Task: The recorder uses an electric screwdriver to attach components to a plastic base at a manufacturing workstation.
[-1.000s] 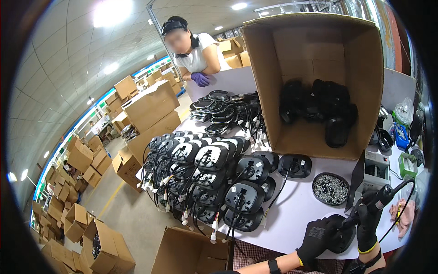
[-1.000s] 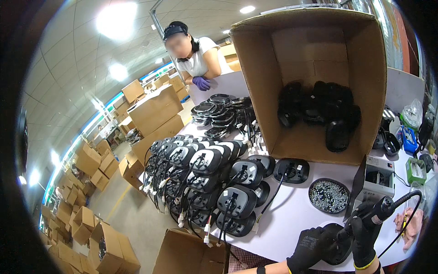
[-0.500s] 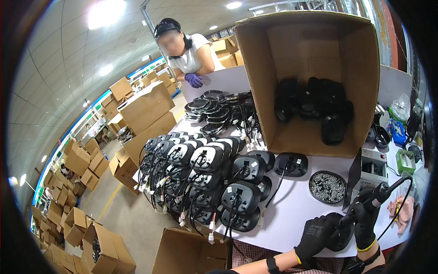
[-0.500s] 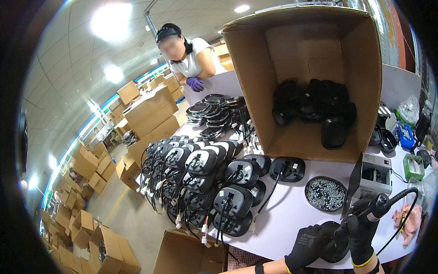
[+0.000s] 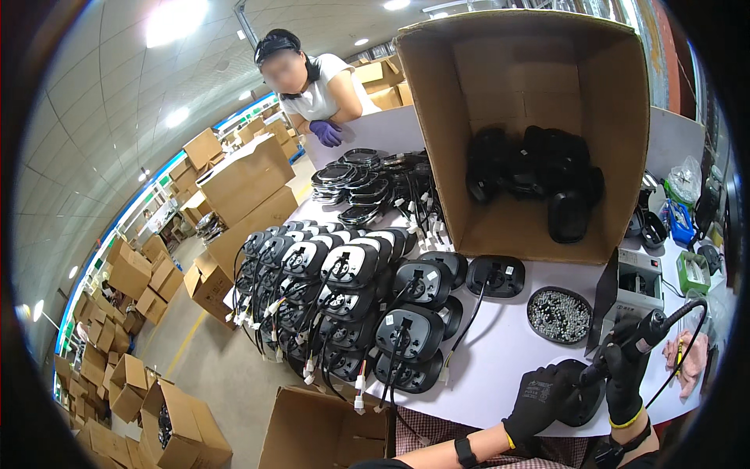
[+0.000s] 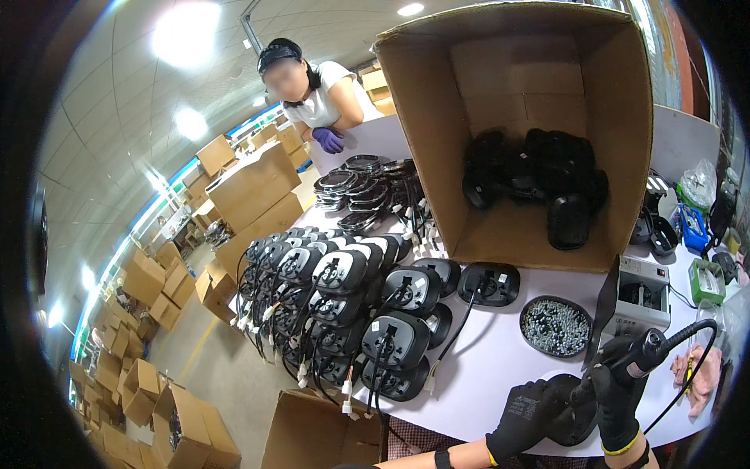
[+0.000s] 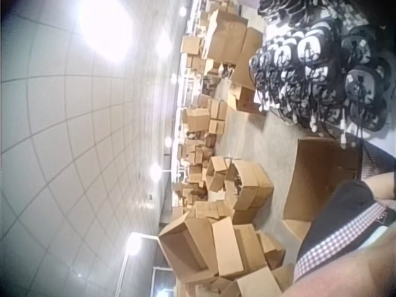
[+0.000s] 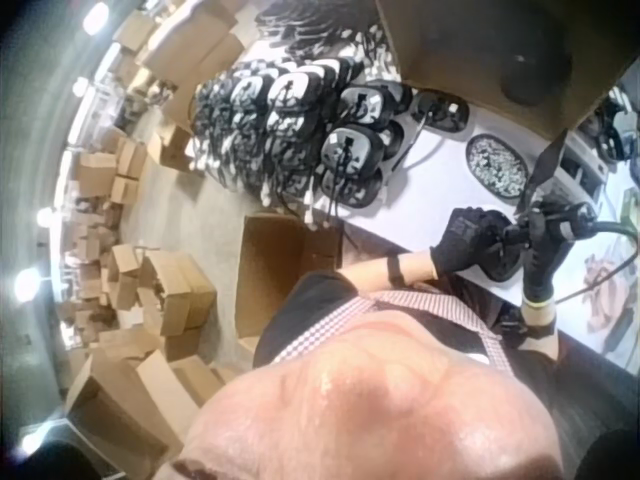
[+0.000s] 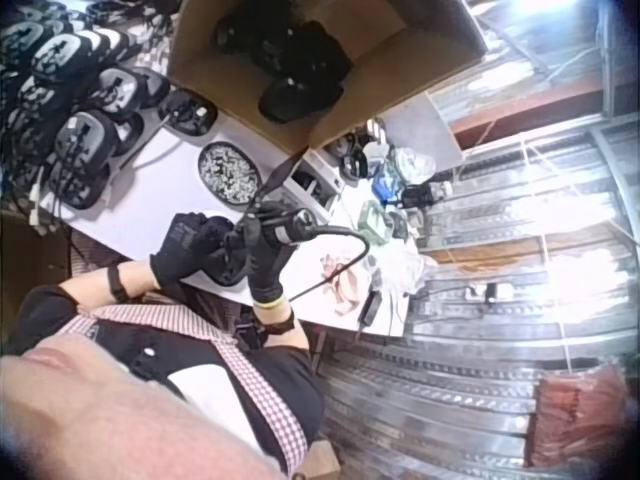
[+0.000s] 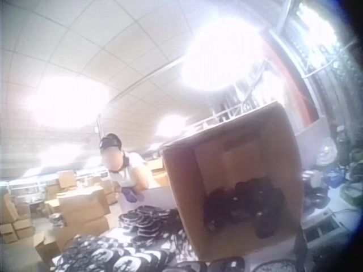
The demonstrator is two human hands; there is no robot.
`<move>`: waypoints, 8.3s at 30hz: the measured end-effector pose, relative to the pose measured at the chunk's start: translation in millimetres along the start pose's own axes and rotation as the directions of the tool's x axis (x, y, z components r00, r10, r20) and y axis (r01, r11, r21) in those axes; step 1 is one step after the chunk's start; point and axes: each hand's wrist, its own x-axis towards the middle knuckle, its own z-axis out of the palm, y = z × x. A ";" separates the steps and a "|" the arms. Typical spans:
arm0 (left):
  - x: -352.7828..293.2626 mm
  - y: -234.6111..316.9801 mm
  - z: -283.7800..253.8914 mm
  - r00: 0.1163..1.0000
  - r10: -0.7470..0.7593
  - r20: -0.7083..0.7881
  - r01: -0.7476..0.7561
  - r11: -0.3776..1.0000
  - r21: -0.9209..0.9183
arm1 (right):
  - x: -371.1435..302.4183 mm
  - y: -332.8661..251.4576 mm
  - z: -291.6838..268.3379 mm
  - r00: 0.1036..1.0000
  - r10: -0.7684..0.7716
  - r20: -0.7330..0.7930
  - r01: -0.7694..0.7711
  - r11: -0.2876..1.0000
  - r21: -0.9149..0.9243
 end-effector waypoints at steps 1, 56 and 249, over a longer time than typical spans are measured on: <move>-0.2 -0.1 -0.4 1.000 0.004 -0.002 -0.004 1.000 0.009 | 0.9 -0.2 -0.7 0.999 -0.020 0.040 0.021 1.000 -0.008; -21.3 -26.2 6.2 0.992 0.079 -0.096 -0.099 0.971 -0.217 | 43.4 3.8 -27.3 0.924 0.121 0.363 -0.239 0.924 0.299; -10.9 -5.6 -27.6 0.890 -0.162 0.426 0.455 0.275 -0.847 | -37.9 -46.7 -14.9 0.953 -0.266 -0.145 0.299 0.753 0.586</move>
